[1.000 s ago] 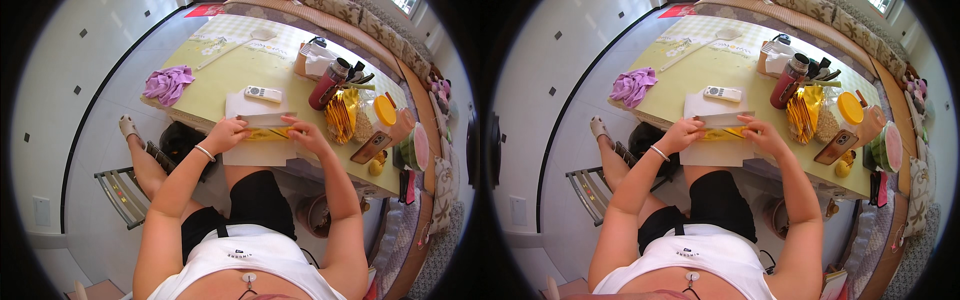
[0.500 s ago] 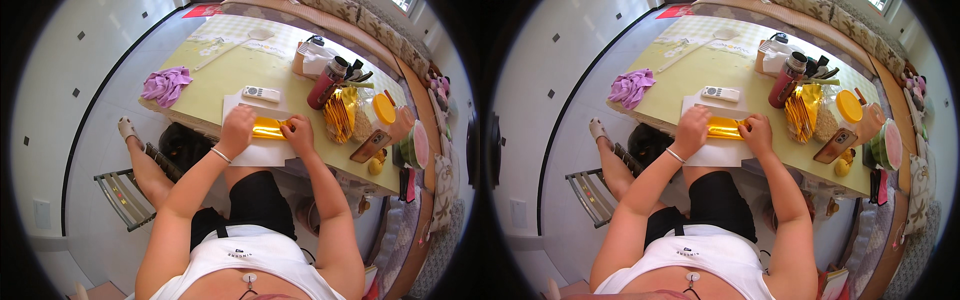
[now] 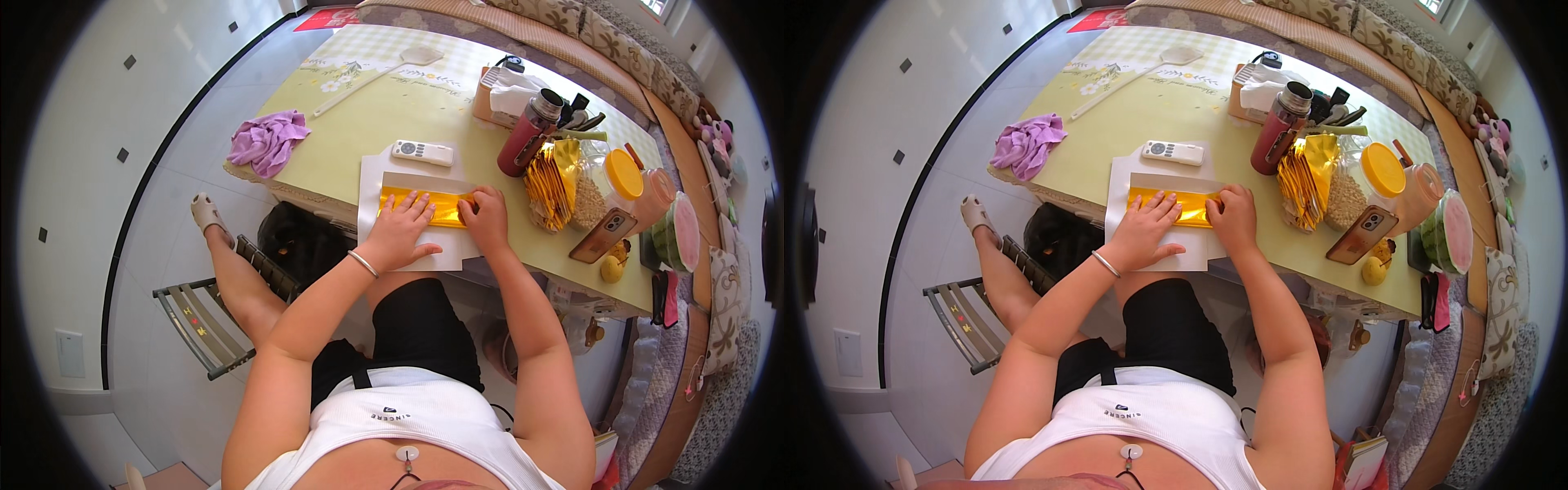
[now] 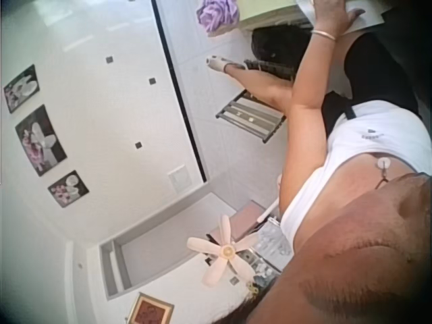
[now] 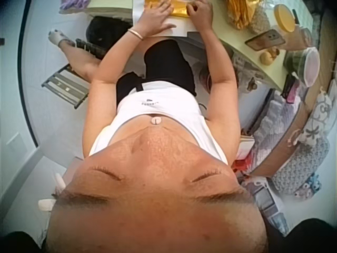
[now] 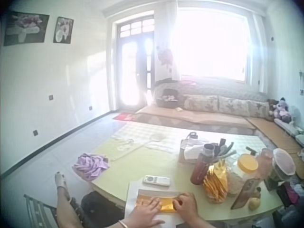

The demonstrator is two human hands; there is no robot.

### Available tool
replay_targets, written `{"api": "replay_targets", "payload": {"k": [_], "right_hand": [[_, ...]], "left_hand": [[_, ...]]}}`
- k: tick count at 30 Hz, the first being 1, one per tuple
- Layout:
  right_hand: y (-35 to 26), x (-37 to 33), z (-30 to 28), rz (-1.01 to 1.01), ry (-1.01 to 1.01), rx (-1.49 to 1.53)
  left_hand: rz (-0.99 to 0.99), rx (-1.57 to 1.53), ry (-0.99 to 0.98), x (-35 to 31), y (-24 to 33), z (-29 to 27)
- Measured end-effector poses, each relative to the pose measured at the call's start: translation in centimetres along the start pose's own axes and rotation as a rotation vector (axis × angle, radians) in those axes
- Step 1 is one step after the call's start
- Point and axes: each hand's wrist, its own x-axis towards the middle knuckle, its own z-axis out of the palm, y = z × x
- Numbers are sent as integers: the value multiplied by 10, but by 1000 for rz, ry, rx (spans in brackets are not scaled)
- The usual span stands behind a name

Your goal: The person sits at a table and folds a stack of yellow and white paper sheets by hand. They repeatedly fold the sheets in half, press the creases, and stack the finished pieces on the table.

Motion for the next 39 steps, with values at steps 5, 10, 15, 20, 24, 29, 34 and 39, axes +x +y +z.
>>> {"api": "replay_targets", "payload": {"k": [5, 10, 15, 20, 24, 29, 34, 39], "right_hand": [[-7, -6, 0, -89, 47, -335], [-34, -37, 2, -362, -341, -345], [-16, -41, -20, -254, -447, -344], [-1, -36, -37, -334, -379, -418], [-15, -29, -30, -405, -349, -532], [-16, -20, -26, -454, -339, -553], [-13, -6, -18, -350, -422, -506], [5, 13, -25, -59, -311, 72]], "left_hand": [[-15, 68, -107, 0, 5, -2], [-28, 46, -193, -3, 7, -10], [-34, -36, -275, -8, -20, -8], [-45, 6, -322, -12, -56, -15], [-77, 59, -328, -5, -70, -24], [-8, 199, -67, 9, -45, -32], [44, -150, 263, 38, 9, -12], [-213, -260, 328, 40, 19, 4]]}}
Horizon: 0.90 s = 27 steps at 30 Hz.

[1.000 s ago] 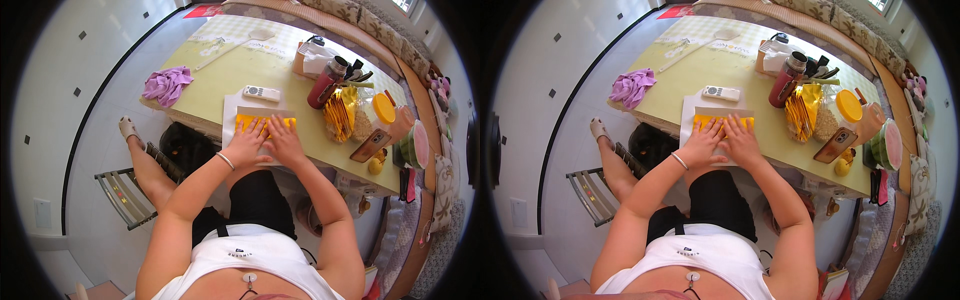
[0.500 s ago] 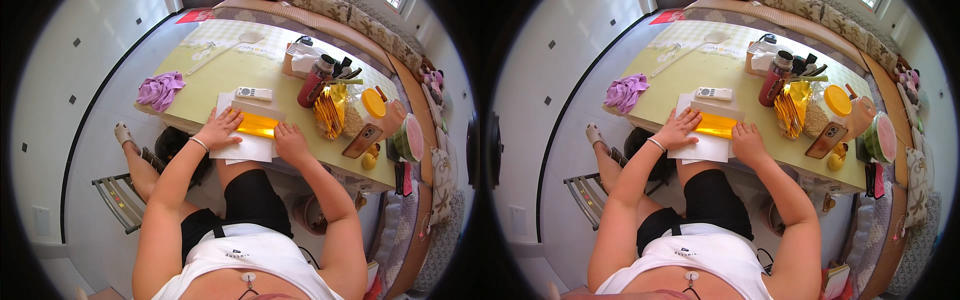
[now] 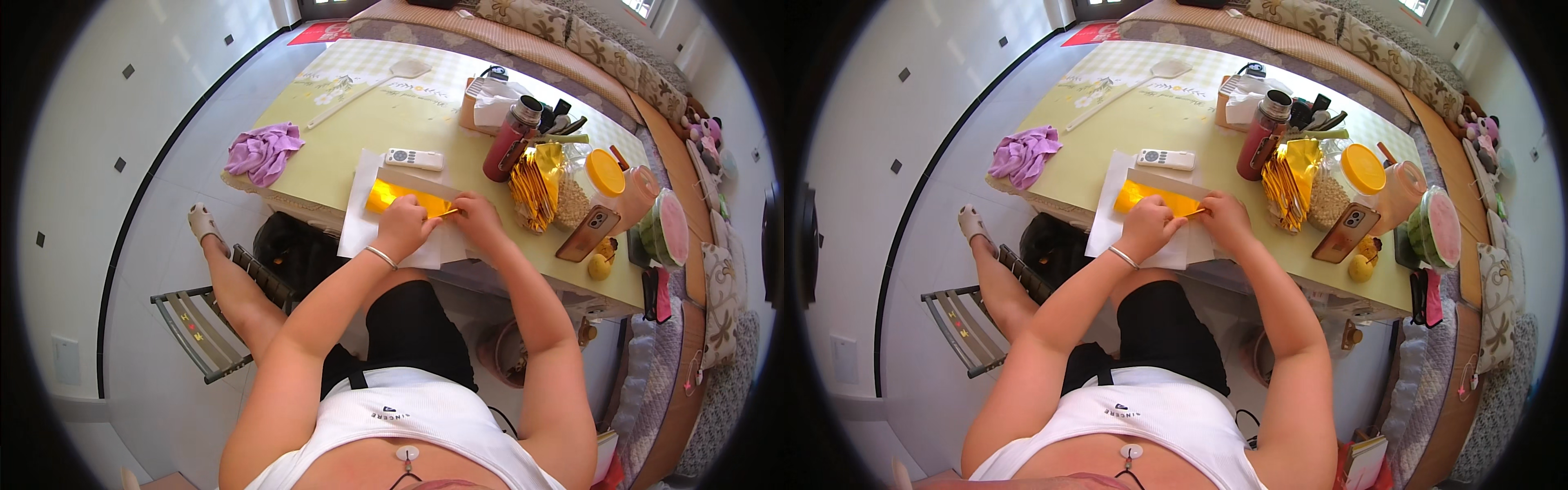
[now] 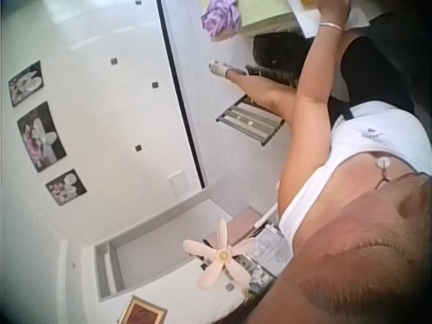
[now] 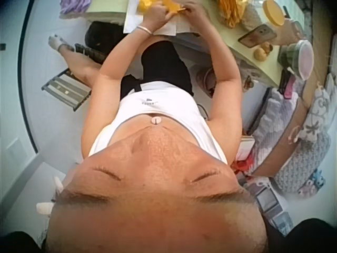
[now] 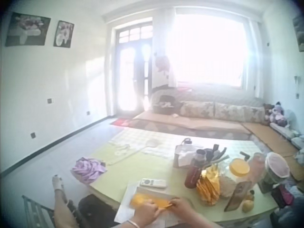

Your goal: The person sits at a table and folds a stack of yellow and white paper sheets by hand. They repeatedly fold the sheets in half, press the creases, and stack the finished pieces on the table.

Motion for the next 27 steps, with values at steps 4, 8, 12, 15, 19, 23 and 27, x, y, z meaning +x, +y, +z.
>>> {"api": "replay_targets", "payload": {"k": [4, 8, 12, 15, 19, 23, 27], "right_hand": [[6, 10, 4, 147, -50, 90], [7, 18, 12, 181, -26, 117], [2, 19, 22, 138, 66, -47], [1, 16, 27, 140, 122, -101], [-13, 3, 28, -121, 380, -339], [-19, -17, 37, -299, 111, -228], [-27, -24, 41, -198, -64, -334]], "left_hand": [[-41, 15, 8, 6, 4, 2], [-264, -65, -122, 13, 0, 7], [-392, -74, -71, 14, -9, 17], [-415, -17, -72, 18, -11, 25], [-442, 27, -74, 22, -14, 31], [-452, 58, -28, 22, -13, 37], [-440, 34, -27, 22, -15, 38]]}}
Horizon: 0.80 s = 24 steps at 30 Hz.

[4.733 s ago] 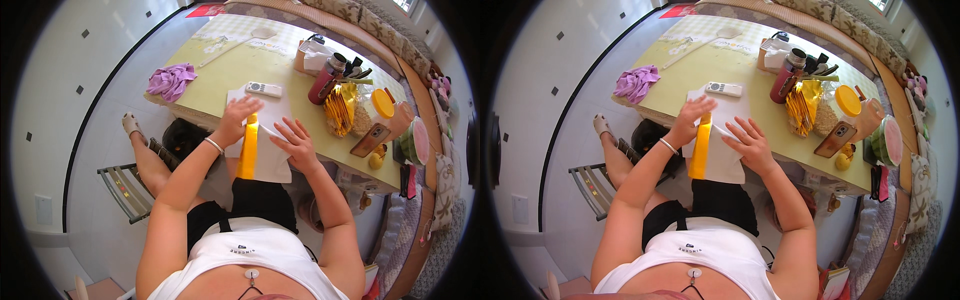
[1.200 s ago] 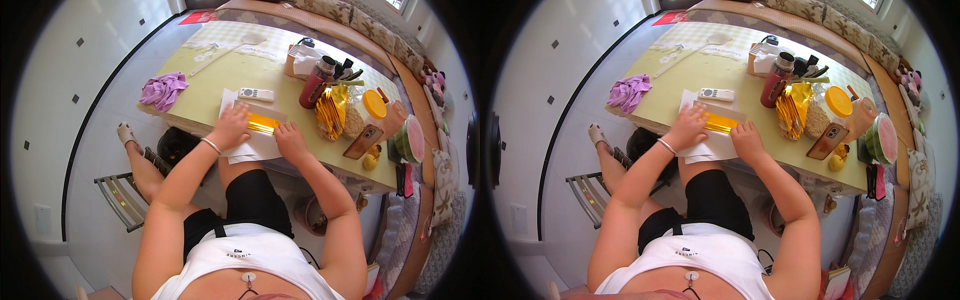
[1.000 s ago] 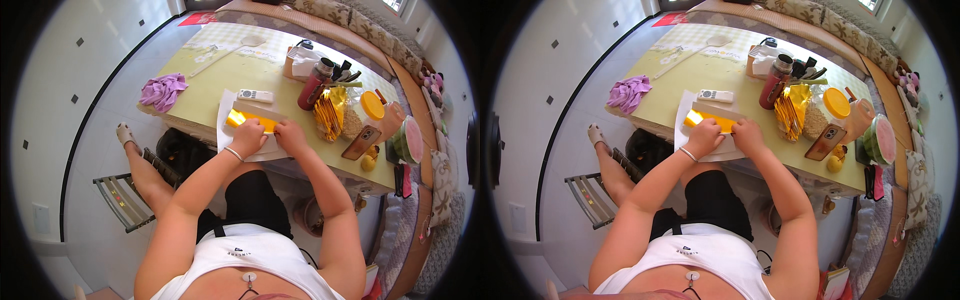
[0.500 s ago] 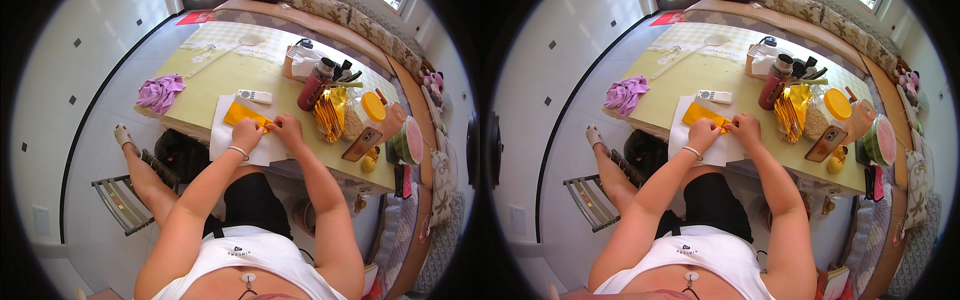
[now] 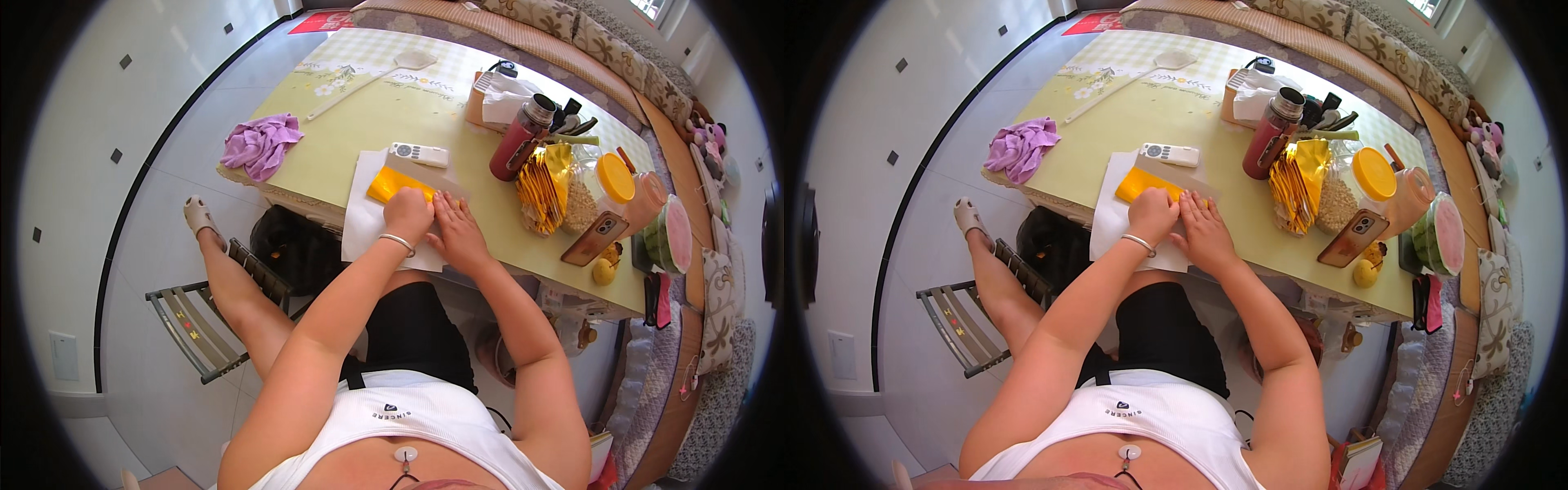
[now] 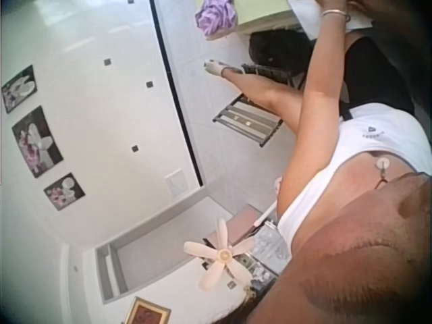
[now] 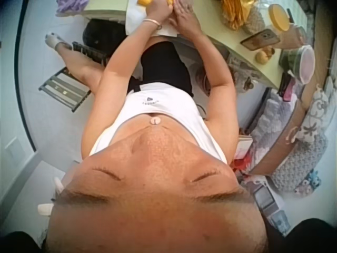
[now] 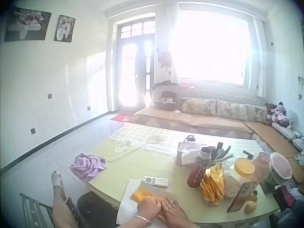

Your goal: The person sits at a table and folds a stack of yellow and white paper sheets by hand. They repeatedly fold the sheets in half, press the creases, and stack the finished pieces on the table.

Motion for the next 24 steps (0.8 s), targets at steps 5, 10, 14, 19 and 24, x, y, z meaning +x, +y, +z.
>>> {"api": "replay_targets", "payload": {"k": [5, 10, 14, 19, 24], "right_hand": [[2, 3, 6, 77, -137, -40], [-5, 6, -5, 55, -212, -56], [-8, 8, -18, -1, -282, -53], [11, 7, -30, -131, -286, 115], [36, 13, -36, -240, -117, 155]], "left_hand": [[51, 19, -29, -6, 3, -13], [271, 98, -37, -15, -16, -49], [644, 202, -18, -4, -56, -81], [886, 283, -50, 12, -74, -101], [923, 288, -61, 1, -73, -93]]}}
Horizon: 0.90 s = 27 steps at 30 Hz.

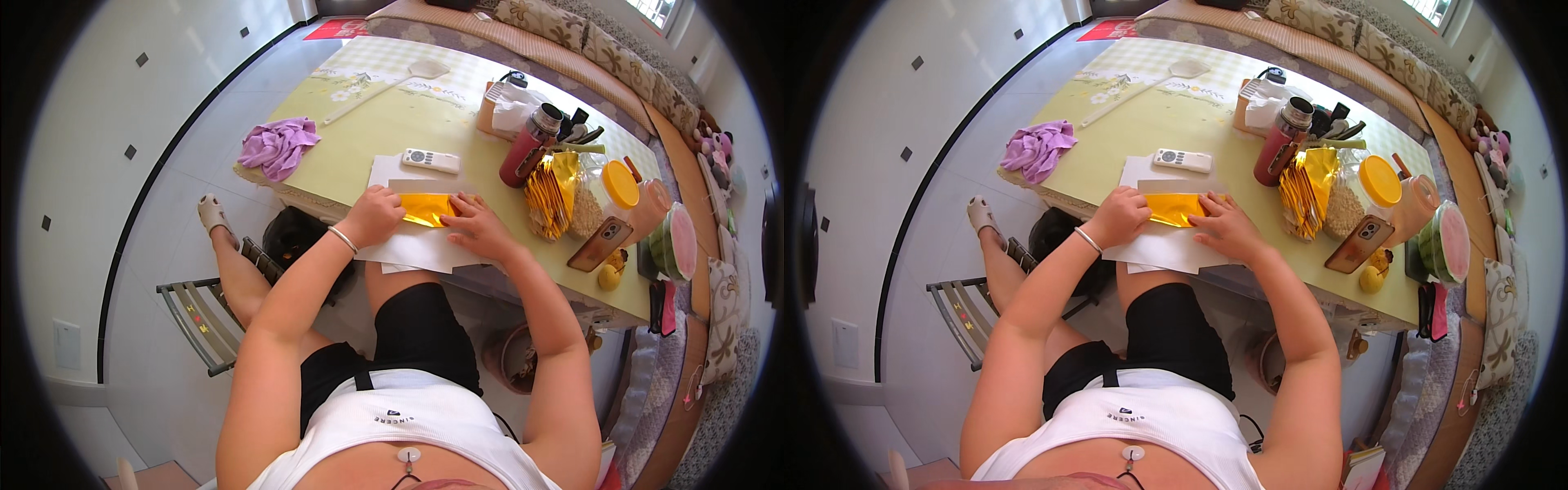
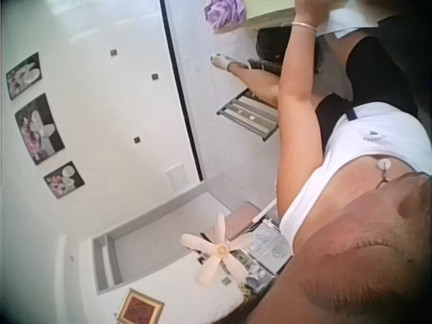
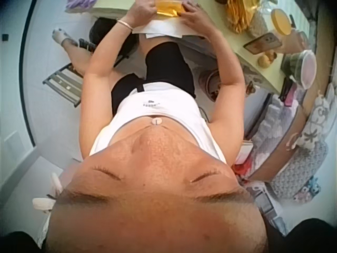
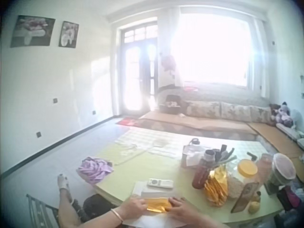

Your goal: The person sits at a table and folds a stack of yellow and white paper sheets by hand. They repeatedly fold the sheets in half, press the creases, and stack the finished pieces on the table.

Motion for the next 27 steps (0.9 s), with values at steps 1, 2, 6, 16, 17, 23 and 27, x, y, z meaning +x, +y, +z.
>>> {"api": "replay_targets", "payload": {"k": [1, 2, 6, 16, 17, 23, 27], "right_hand": [[-3, 2, 0, 63, 9, 128], [-7, 5, 2, 126, 19, 255], [-40, 17, 30, 169, 292, 107], [-59, 30, 54, 464, 489, 121], [-59, 31, 55, 471, 488, 111], [-58, 32, 57, 497, 490, 92], [-61, 33, 55, 511, 468, 65]], "left_hand": [[-17, -46, 19, 0, 6, 1], [-13, -88, 61, 2, 9, 1], [-213, -343, 99, 4, 20, 8], [-624, -426, 202, -1, 11, 28], [-629, -383, 216, 0, 13, 31], [-646, -325, 250, 6, 17, 36], [-655, -260, 248, 8, 19, 40]]}}
